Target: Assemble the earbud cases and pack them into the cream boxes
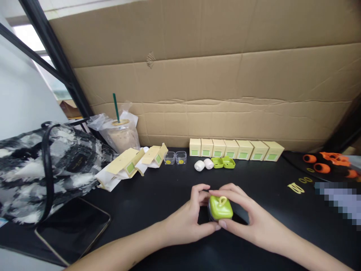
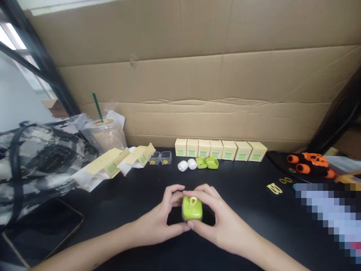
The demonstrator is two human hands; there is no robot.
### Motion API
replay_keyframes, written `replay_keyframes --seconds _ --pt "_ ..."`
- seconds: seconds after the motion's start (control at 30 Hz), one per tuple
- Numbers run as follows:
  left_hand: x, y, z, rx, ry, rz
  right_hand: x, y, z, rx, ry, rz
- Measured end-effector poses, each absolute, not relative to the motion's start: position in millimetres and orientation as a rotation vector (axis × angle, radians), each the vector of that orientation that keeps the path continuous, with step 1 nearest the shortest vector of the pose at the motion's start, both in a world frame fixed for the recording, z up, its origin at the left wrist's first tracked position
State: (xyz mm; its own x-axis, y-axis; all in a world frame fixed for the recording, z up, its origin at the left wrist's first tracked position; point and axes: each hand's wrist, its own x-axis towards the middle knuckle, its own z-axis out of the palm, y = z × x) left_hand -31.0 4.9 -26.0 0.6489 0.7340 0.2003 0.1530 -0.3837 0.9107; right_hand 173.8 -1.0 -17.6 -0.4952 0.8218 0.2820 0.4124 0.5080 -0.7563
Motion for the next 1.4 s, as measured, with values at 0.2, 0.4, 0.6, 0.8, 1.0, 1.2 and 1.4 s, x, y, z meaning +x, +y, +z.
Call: replay_keyframes --seconds 0.2,0.4,0.6,0.8,1.0,1.2,1.4 --pt "-31 5 -28 1.896 0.713 0.754 172 -3 -21 -1.026 -2.135 0.798" --pt "-32 5 -26 1.934 0.717 0.736 171 -5 -24 -1.037 -2.177 0.790" --pt "-32 4 -27 1.998 0.729 0.725 168 -4 -27 -1.013 -2.133 0.805" --pt "-37 5 -20 2.009 0.707 0.655 166 -1 -33 -0.944 -2.101 0.855" --pt "-64 26 20 2.332 1.048 0.717 166 1 -38 -1.028 -2.130 0.780" --pt "-114 89 58 2.426 1.942 0.605 173 12 -36 -1.167 -2.100 0.653" --pt "-140 131 55 2.338 2.330 0.306 178 19 -32 -1.185 -2.130 0.568"
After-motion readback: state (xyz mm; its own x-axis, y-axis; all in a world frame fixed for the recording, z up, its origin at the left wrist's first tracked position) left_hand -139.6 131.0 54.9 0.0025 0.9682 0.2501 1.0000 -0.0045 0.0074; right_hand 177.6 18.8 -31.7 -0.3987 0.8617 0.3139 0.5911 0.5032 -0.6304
